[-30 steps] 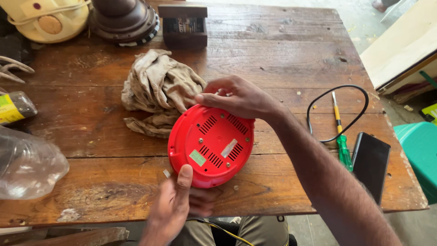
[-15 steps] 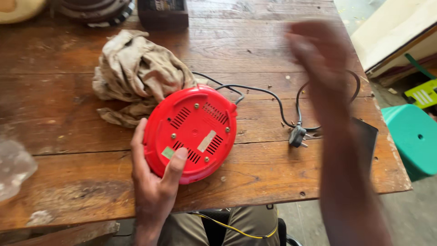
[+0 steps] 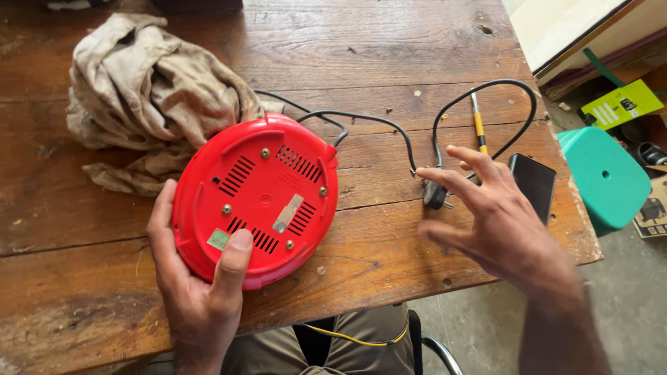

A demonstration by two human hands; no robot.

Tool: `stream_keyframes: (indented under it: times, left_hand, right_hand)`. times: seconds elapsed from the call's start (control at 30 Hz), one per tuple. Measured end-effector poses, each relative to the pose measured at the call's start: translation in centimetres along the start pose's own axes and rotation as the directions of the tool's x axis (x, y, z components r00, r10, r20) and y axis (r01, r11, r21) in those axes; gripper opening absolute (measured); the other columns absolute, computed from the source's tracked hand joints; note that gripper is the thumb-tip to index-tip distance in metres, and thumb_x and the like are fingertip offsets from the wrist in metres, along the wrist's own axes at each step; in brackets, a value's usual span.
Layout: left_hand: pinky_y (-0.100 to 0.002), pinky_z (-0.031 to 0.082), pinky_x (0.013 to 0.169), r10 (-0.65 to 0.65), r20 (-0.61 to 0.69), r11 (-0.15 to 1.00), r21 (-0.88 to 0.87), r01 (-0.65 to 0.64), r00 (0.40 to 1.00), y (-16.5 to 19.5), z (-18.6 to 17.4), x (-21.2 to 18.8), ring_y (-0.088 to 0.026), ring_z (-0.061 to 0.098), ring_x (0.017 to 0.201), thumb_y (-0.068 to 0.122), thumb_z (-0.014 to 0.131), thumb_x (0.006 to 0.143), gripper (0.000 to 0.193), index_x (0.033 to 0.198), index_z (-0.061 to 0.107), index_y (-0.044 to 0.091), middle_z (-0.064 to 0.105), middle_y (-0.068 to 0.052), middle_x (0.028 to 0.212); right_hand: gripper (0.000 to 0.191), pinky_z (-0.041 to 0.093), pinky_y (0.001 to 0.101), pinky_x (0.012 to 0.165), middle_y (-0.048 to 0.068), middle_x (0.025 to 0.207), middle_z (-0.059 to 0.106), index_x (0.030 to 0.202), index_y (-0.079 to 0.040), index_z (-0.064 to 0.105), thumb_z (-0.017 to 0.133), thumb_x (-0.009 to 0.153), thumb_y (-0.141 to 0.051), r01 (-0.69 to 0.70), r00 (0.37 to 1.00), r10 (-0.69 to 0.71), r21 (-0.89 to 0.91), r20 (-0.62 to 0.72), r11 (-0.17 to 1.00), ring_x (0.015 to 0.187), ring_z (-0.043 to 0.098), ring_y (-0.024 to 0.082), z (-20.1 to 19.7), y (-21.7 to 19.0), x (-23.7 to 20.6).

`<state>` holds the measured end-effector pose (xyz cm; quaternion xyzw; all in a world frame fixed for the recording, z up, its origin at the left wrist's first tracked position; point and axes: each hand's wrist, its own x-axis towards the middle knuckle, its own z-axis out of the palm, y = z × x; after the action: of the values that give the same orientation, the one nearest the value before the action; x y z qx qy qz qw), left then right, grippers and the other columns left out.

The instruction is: The person assembles a red circular electronic device by placing the top cover onto the base and then using a screwdriver to tighten multiple screws around the perimeter. The person rotates the device to access different screws and secures the casing.

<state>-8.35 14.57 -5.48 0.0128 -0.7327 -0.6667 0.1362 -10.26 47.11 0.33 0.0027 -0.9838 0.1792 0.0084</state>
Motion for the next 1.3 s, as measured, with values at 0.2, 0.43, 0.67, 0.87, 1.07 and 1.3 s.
stream_keyframes:
  times: [0.2,0.43,0.67,0.87,1.07,1.3]
  left_hand:
    - [-0.038,0.05,0.112,-0.013,0.018,1.0,-0.006,0.013,1.0,0.2,-0.2,0.1,-0.025,0.059,0.132,0.026,0.07,0.093,0.085,0.161,0.026,-0.001,0.052,-0.022,0.149]
    - [-0.039,0.051,0.112,0.025,0.016,0.999,-0.04,-0.025,1.0,0.4,-0.3,0.2,-0.027,0.061,0.131,0.025,0.07,0.094,0.083,0.16,0.027,-0.002,0.054,-0.023,0.149]
    - [-0.038,0.053,0.109,0.016,0.021,1.0,-0.005,-0.016,1.0,0.6,-0.4,0.2,-0.027,0.063,0.128,0.028,0.069,0.092,0.085,0.159,0.027,-0.002,0.056,-0.024,0.145]
    - [-0.039,0.053,0.108,0.049,0.018,0.999,-0.015,-0.049,0.999,0.7,-0.3,0.1,-0.027,0.063,0.127,0.027,0.07,0.093,0.084,0.159,0.027,-0.003,0.056,-0.024,0.145]
    - [-0.037,0.053,0.105,0.028,0.0,0.999,-0.025,-0.028,1.0,0.9,-0.4,0.2,-0.026,0.064,0.123,0.026,0.07,0.091,0.082,0.157,0.03,-0.003,0.058,-0.023,0.142]
    - [-0.036,0.052,0.103,0.011,-0.02,1.0,0.004,-0.011,1.0,1.5,-0.4,0.2,-0.025,0.066,0.12,0.025,0.07,0.091,0.08,0.156,0.032,-0.002,0.063,-0.021,0.137]
  right_hand:
    - [0.061,0.052,0.0427,0.102,0.007,0.145,0.052,0.132,-0.027,0.064,0.084,0.075,-0.033,-0.018,0.995,0.026,-0.078,0.096,0.997,0.119,0.062,0.029,0.4,-0.5,0.3]
    - [0.06,0.051,0.043,0.103,0.008,0.136,0.052,0.129,-0.023,0.067,0.084,0.074,-0.035,0.008,0.986,0.012,-0.117,0.164,0.993,0.123,0.059,0.031,0.0,-0.9,1.3]
    - [0.05,0.054,0.0402,0.101,0.012,0.13,0.05,0.121,-0.02,0.071,0.085,0.078,-0.042,-0.075,0.984,0.089,-0.093,0.152,0.993,0.119,0.061,0.03,0.2,-0.6,1.5]
    - [0.054,0.058,0.0357,0.102,0.01,0.131,0.047,0.116,-0.017,0.071,0.088,0.076,-0.047,-0.212,0.949,0.229,-0.099,0.218,0.972,0.111,0.068,0.025,0.0,-1.3,2.3]
    - [0.054,0.059,0.0446,0.101,0.015,0.138,0.043,0.113,-0.013,0.071,0.091,0.067,-0.035,-0.168,0.977,0.178,-0.089,0.114,0.982,0.118,0.061,0.032,-2.0,-1.9,4.3]
    - [0.045,0.058,0.042,0.093,0.018,0.134,0.049,0.107,-0.004,0.072,0.094,0.073,-0.024,0.519,0.844,-0.531,-0.142,-0.07,0.843,0.11,0.063,0.035,-2.5,-4.5,15.8]
